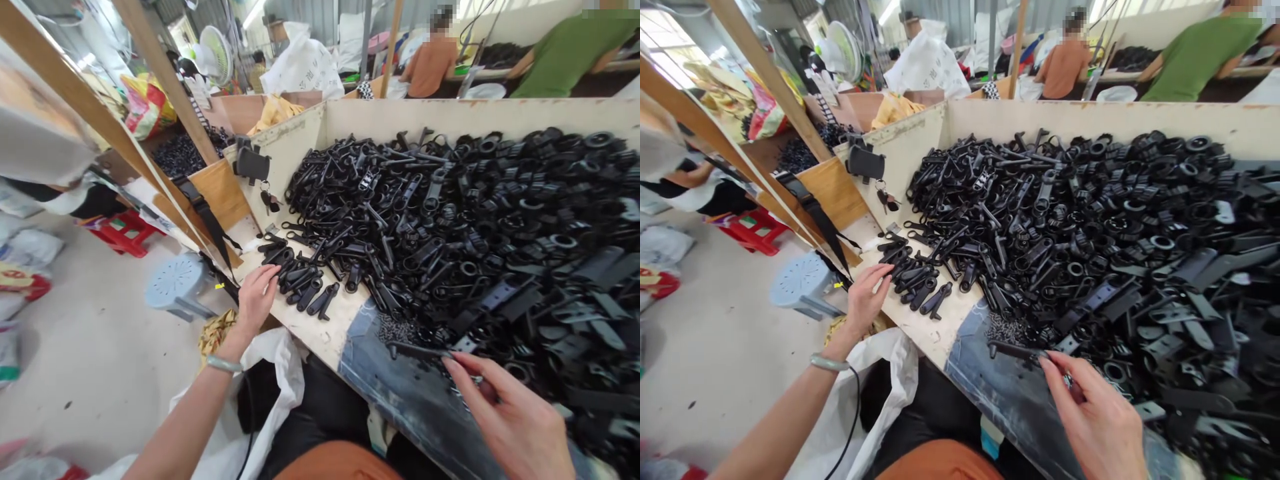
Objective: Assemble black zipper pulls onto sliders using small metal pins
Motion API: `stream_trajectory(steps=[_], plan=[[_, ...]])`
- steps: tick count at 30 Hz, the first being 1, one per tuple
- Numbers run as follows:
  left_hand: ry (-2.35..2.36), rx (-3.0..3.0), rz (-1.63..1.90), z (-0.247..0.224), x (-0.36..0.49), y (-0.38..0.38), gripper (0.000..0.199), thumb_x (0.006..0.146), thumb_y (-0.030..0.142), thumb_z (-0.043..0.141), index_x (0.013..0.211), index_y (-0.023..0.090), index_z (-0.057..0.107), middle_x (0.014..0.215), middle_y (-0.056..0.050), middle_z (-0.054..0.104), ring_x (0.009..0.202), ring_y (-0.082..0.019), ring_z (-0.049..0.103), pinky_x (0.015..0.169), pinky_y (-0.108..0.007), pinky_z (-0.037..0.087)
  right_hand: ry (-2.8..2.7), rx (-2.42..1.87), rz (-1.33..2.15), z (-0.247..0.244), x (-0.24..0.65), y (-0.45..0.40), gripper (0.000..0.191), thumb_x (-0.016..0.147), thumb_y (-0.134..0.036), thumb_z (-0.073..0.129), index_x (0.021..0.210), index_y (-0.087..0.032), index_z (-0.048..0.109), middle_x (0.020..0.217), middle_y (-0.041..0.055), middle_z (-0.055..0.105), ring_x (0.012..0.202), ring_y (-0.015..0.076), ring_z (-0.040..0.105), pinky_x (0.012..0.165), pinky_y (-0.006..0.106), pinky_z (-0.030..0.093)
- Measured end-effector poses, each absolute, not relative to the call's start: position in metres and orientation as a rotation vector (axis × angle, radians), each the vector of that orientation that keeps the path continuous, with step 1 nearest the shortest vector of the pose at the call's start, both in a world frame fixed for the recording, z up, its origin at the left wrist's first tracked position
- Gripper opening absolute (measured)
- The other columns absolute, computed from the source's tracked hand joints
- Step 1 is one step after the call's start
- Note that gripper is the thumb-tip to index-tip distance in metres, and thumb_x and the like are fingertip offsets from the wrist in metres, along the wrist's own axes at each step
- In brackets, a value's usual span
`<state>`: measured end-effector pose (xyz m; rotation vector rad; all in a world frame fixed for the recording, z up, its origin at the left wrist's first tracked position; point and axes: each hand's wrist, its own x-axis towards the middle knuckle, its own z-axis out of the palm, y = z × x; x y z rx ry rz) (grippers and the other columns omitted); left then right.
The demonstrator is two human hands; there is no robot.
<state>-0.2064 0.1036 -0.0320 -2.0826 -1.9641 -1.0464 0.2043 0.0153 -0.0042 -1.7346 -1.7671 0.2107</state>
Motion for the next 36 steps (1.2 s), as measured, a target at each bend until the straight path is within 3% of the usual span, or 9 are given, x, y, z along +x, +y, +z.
stream_trajectory(steps=[5, 10, 14, 18, 22, 30, 36], plan=[[-1.948, -2.172, -0.751, -0.011, -0.193, 0.124, 0.025, 0.098, 0.025, 0.051, 0.103, 0.023, 0.075, 0.119, -0.01, 0.074, 0.117, -0.029, 0.061, 0.105, -0.049, 0.04, -1.869, -1.627, 0.176, -0.013, 0.194, 0.01, 0.055, 0.099, -0.066, 0.044, 0.088, -0.024, 0.077, 0.066, 0.0001, 0.071, 0.041, 0.0115, 0.055, 0.043, 0.024, 0.044], [-1.956, -2.312, -0.42, 0.007, -0.161, 0.163, 0.032, 0.098, 0.022, 0.045, 0.119, 0.021, 0.069, 0.115, -0.012, 0.073, 0.113, -0.03, 0.06, 0.098, -0.048, 0.039, -1.931, -1.533, 0.15, -0.015, 0.186, 0.012, 0.044, 0.102, -0.056, 0.047, 0.092, -0.024, 0.075, 0.072, -0.001, 0.074, 0.044, 0.0108, 0.059, 0.046, 0.023, 0.047], [-1.877, -2.536, -0.065, 0.017, -0.142, 0.208, 0.025, 0.089, 0.024, 0.06, 0.111, 0.023, 0.069, 0.102, -0.01, 0.075, 0.109, -0.033, 0.06, 0.098, -0.051, 0.036, -1.918, -1.494, 0.149, -0.009, 0.179, 0.012, 0.045, 0.103, -0.054, 0.045, 0.09, -0.023, 0.075, 0.073, 0.0001, 0.074, 0.044, 0.0108, 0.058, 0.047, 0.023, 0.046], [-1.769, -2.661, 0.167, 0.018, -0.132, 0.236, 0.035, 0.081, 0.027, 0.072, 0.113, 0.017, 0.063, 0.106, -0.013, 0.074, 0.106, -0.033, 0.063, 0.095, -0.045, 0.039, -1.895, -1.504, 0.166, -0.009, 0.178, 0.012, 0.044, 0.103, -0.054, 0.046, 0.09, -0.023, 0.074, 0.072, -0.0006, 0.073, 0.044, 0.0109, 0.057, 0.048, 0.023, 0.047], [-1.656, -2.707, 0.185, 0.015, -0.128, 0.245, 0.042, 0.084, 0.032, 0.073, 0.119, 0.014, 0.058, 0.113, -0.016, 0.071, 0.11, -0.033, 0.063, 0.094, -0.04, 0.041, -1.882, -1.49, 0.177, -0.013, 0.178, 0.014, 0.044, 0.103, -0.053, 0.046, 0.089, -0.023, 0.074, 0.071, -0.0006, 0.073, 0.043, 0.0109, 0.057, 0.047, 0.023, 0.047], [-1.618, -2.709, -0.002, 0.01, -0.103, 0.239, 0.036, 0.092, 0.038, 0.066, 0.116, 0.013, 0.057, 0.113, -0.018, 0.069, 0.11, -0.033, 0.063, 0.095, -0.043, 0.043, -1.874, -1.468, 0.278, -0.023, 0.168, 0.021, 0.046, 0.103, -0.056, 0.044, 0.091, -0.024, 0.074, 0.076, -0.0002, 0.076, 0.048, 0.0114, 0.062, 0.051, 0.022, 0.052], [-1.74, -2.662, -0.166, 0.006, -0.058, 0.205, 0.035, 0.093, 0.028, 0.063, 0.123, 0.012, 0.057, 0.112, -0.018, 0.069, 0.107, -0.031, 0.065, 0.093, -0.042, 0.048, -1.834, -1.503, 0.308, -0.024, 0.171, 0.02, 0.051, 0.099, -0.065, 0.046, 0.086, -0.026, 0.076, 0.072, 0.0, 0.077, 0.042, 0.0126, 0.062, 0.045, 0.022, 0.052]])
